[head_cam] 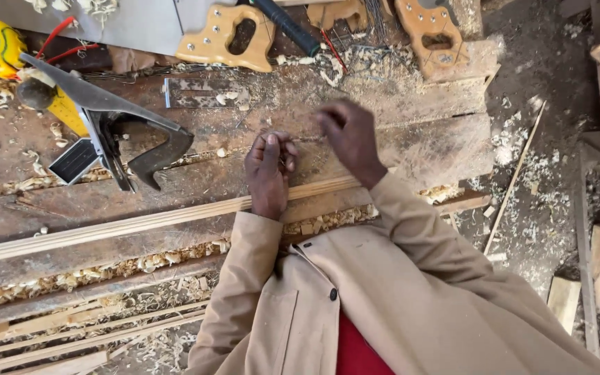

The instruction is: The person measures and marks a thin wooden strip with a square and pencil, then saws it to length. They smooth the cut edge with a hand plane and hammer a nail into the strip to attach it to a larger wooden board.

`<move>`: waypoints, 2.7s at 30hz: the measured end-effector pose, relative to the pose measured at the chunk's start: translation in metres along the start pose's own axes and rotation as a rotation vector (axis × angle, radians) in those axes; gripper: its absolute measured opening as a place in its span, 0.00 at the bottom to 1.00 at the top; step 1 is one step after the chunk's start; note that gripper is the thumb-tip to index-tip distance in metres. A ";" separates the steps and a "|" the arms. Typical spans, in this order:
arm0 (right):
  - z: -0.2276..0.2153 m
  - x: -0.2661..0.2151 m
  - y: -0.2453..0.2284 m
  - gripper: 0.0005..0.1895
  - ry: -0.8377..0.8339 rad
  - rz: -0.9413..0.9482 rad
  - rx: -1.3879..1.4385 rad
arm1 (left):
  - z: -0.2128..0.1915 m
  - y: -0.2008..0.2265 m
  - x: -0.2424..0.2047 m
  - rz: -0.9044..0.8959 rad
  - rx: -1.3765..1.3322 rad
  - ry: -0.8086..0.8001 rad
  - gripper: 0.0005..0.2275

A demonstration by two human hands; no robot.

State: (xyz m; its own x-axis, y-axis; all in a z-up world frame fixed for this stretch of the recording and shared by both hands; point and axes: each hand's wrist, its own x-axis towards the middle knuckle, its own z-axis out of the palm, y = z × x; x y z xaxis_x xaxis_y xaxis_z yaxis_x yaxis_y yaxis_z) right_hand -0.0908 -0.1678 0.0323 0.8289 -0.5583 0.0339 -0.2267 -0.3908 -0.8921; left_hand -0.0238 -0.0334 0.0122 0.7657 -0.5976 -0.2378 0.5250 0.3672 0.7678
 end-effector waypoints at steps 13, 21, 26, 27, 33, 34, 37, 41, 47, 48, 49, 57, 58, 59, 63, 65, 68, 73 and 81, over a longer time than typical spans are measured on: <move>0.009 0.023 0.016 0.05 0.136 -0.036 -0.638 | 0.011 0.004 -0.003 0.107 0.142 -0.037 0.09; 0.015 -0.006 -0.006 0.04 0.062 -0.113 -0.465 | 0.014 0.017 -0.015 0.084 0.134 0.016 0.07; 0.023 -0.011 -0.026 0.03 -0.154 -0.302 -0.266 | -0.002 -0.005 -0.005 0.157 0.153 0.032 0.05; 0.022 -0.012 -0.030 0.03 -0.157 -0.308 -0.267 | -0.003 -0.009 -0.005 0.163 0.151 0.035 0.05; 0.012 0.045 -0.039 0.05 0.066 -0.309 -0.493 | 0.002 0.004 -0.006 0.162 -0.019 -0.001 0.04; 0.009 0.064 -0.044 0.07 0.130 -0.300 -0.583 | 0.003 0.006 -0.008 0.154 -0.003 -0.038 0.04; 0.013 0.121 -0.029 0.23 0.015 -0.066 -0.691 | -0.002 0.001 -0.011 0.126 0.033 -0.085 0.04; 0.007 0.155 -0.024 0.11 -0.224 0.167 -0.449 | 0.006 0.010 -0.017 0.192 0.254 -0.162 0.07; -0.064 0.037 -0.047 0.11 -0.006 -0.320 -0.179 | -0.010 -0.011 -0.040 0.676 0.953 -0.363 0.08; -0.073 0.016 -0.040 0.11 -0.001 -0.286 -0.175 | -0.011 -0.011 -0.039 0.644 0.954 -0.380 0.08; -0.085 -0.006 -0.033 0.13 -0.028 -0.173 -0.327 | -0.008 -0.012 -0.038 0.611 0.999 -0.391 0.07; -0.104 -0.155 -0.026 0.16 0.298 0.336 -0.364 | 0.041 -0.031 -0.002 0.326 1.005 -0.654 0.07; -0.099 -0.169 -0.025 0.13 0.357 0.352 -0.232 | 0.050 -0.033 -0.003 0.384 1.066 -0.681 0.08; -0.093 -0.184 -0.025 0.11 0.416 0.367 -0.101 | 0.059 -0.035 -0.004 0.444 1.126 -0.709 0.09; -0.068 -0.215 -0.030 0.13 0.560 0.514 -0.060 | 0.086 -0.061 0.002 0.439 1.165 -0.783 0.11; -0.056 -0.227 -0.014 0.11 0.570 0.189 0.035 | 0.087 -0.086 0.012 0.516 1.294 -0.736 0.06; -0.060 -0.225 -0.039 0.23 0.505 0.383 -0.022 | 0.083 -0.094 0.013 0.580 1.366 -0.724 0.04; -0.066 -0.227 -0.044 0.30 0.424 0.347 -0.064 | 0.080 -0.093 0.008 0.644 1.335 -0.728 0.05; -0.072 -0.203 -0.049 0.25 0.303 0.249 0.002 | 0.081 -0.089 0.012 0.614 1.341 -0.732 0.03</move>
State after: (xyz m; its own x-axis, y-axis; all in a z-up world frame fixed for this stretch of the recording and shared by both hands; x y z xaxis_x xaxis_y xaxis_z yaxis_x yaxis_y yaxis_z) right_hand -0.2853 -0.0881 0.1015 0.5599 -0.8269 -0.0525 -0.4004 -0.2145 -0.8909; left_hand -0.0916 -0.1314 -0.0109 0.1927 -0.9364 0.2933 -0.7465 0.0540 0.6631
